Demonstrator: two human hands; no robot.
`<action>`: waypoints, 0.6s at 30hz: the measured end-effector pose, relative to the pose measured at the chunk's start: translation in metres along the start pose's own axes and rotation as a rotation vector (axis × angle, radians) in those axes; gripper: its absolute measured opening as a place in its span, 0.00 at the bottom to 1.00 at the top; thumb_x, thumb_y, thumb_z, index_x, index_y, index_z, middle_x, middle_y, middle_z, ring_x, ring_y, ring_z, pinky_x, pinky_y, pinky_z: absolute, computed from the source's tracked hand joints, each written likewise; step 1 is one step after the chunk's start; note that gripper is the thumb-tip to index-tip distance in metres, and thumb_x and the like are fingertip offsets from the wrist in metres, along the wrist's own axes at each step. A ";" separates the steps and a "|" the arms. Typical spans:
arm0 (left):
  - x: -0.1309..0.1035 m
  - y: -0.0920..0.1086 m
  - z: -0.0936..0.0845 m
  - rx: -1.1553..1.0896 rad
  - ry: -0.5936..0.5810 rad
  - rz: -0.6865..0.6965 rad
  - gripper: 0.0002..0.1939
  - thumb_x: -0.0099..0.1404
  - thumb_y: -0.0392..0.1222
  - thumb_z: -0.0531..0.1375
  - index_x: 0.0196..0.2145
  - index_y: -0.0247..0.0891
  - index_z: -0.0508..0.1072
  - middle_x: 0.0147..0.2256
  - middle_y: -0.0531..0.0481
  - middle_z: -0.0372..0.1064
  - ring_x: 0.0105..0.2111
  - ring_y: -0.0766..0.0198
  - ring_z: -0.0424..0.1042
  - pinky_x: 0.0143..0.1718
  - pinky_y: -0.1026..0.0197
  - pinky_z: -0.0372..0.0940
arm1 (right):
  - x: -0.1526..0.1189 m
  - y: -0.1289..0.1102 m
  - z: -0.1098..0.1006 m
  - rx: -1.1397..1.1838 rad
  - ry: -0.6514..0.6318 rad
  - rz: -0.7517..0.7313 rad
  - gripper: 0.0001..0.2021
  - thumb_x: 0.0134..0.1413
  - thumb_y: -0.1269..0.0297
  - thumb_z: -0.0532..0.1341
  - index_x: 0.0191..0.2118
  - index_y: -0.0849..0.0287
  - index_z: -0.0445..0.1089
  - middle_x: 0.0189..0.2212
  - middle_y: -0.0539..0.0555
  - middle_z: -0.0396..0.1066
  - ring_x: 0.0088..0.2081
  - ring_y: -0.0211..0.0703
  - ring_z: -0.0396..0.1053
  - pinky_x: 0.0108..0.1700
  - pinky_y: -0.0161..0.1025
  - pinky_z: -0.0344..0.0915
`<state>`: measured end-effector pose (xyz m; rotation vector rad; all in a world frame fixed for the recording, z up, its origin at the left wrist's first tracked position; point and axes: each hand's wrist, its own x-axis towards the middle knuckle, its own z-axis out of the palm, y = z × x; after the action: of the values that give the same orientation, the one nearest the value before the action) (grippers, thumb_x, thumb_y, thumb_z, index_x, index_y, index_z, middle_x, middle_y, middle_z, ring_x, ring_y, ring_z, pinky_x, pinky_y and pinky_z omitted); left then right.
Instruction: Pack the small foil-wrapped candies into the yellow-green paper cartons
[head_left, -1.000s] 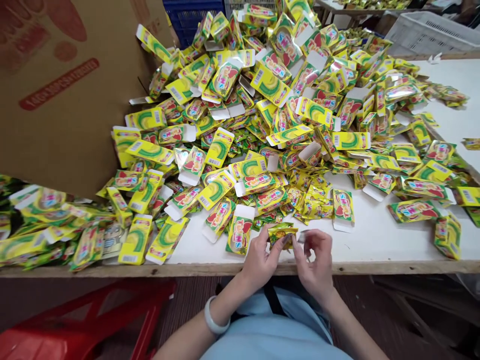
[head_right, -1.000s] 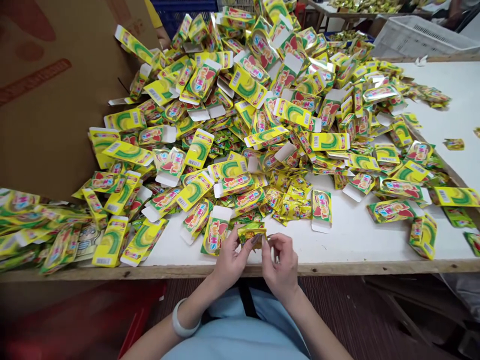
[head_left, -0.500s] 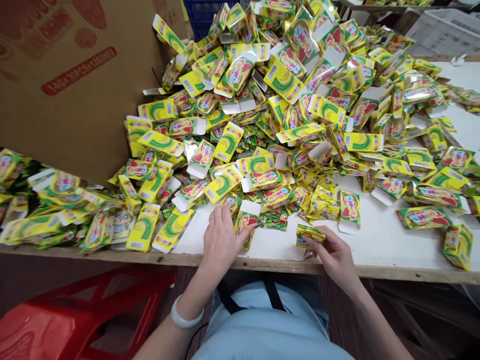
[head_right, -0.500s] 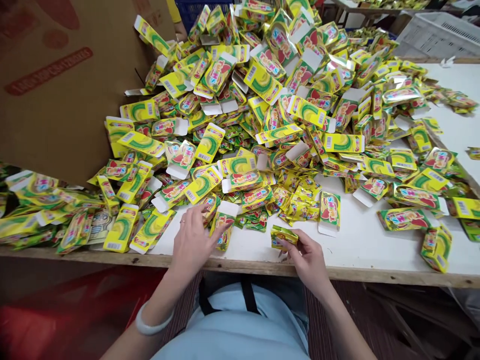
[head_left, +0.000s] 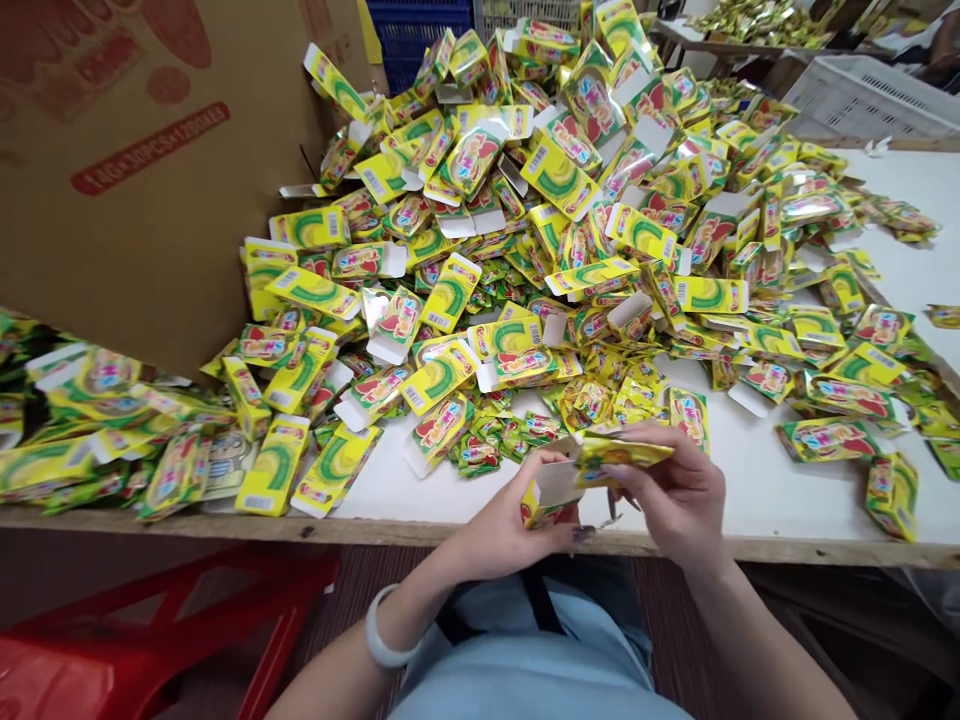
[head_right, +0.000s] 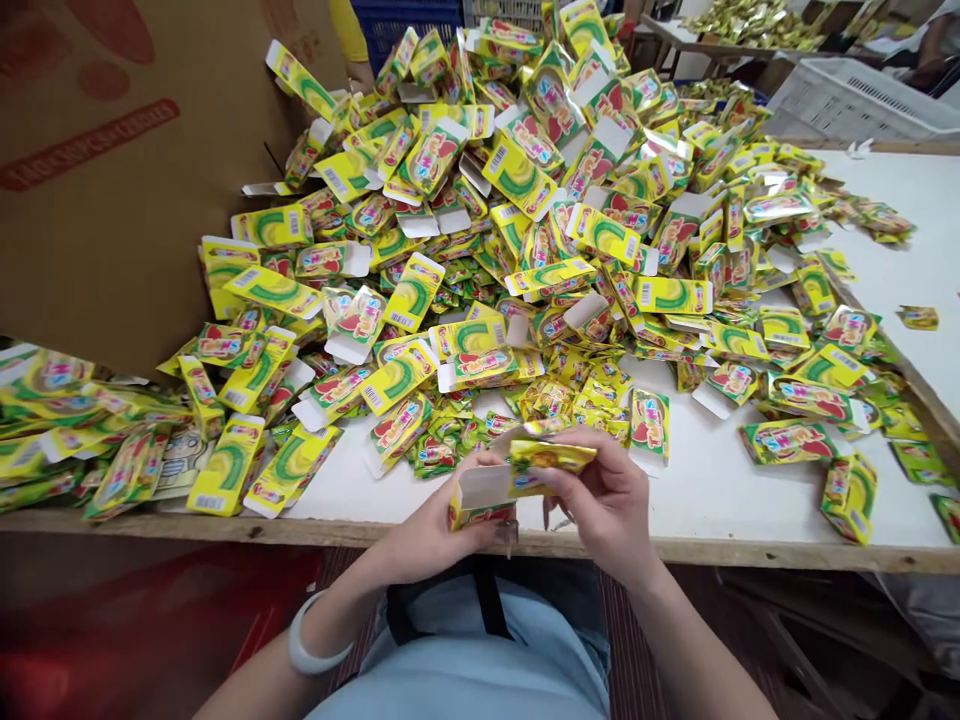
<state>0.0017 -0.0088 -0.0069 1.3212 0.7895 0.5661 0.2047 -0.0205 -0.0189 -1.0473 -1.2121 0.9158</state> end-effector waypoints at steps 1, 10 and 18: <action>0.002 -0.002 0.001 -0.031 -0.006 0.006 0.25 0.62 0.47 0.65 0.52 0.39 0.61 0.34 0.51 0.70 0.34 0.63 0.70 0.36 0.62 0.67 | 0.004 -0.003 0.005 -0.047 -0.053 -0.087 0.09 0.56 0.69 0.67 0.43 0.52 0.74 0.37 0.52 0.76 0.34 0.42 0.75 0.28 0.36 0.75; 0.007 -0.004 0.001 0.094 -0.002 -0.064 0.33 0.59 0.37 0.64 0.58 0.40 0.55 0.41 0.49 0.73 0.37 0.62 0.73 0.42 0.59 0.67 | 0.016 -0.028 -0.002 -0.517 -0.664 -0.192 0.10 0.65 0.72 0.56 0.44 0.55 0.73 0.38 0.55 0.74 0.40 0.41 0.74 0.40 0.36 0.73; 0.006 0.000 -0.004 0.203 -0.057 -0.044 0.38 0.61 0.36 0.62 0.65 0.40 0.50 0.48 0.44 0.74 0.48 0.55 0.74 0.51 0.54 0.66 | 0.012 -0.037 -0.008 -0.501 -0.634 -0.234 0.13 0.65 0.71 0.57 0.51 0.52 0.69 0.40 0.56 0.74 0.41 0.42 0.75 0.38 0.35 0.74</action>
<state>0.0018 -0.0019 -0.0086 1.4962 0.8437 0.4198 0.2144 -0.0199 0.0197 -0.9928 -2.1275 0.7980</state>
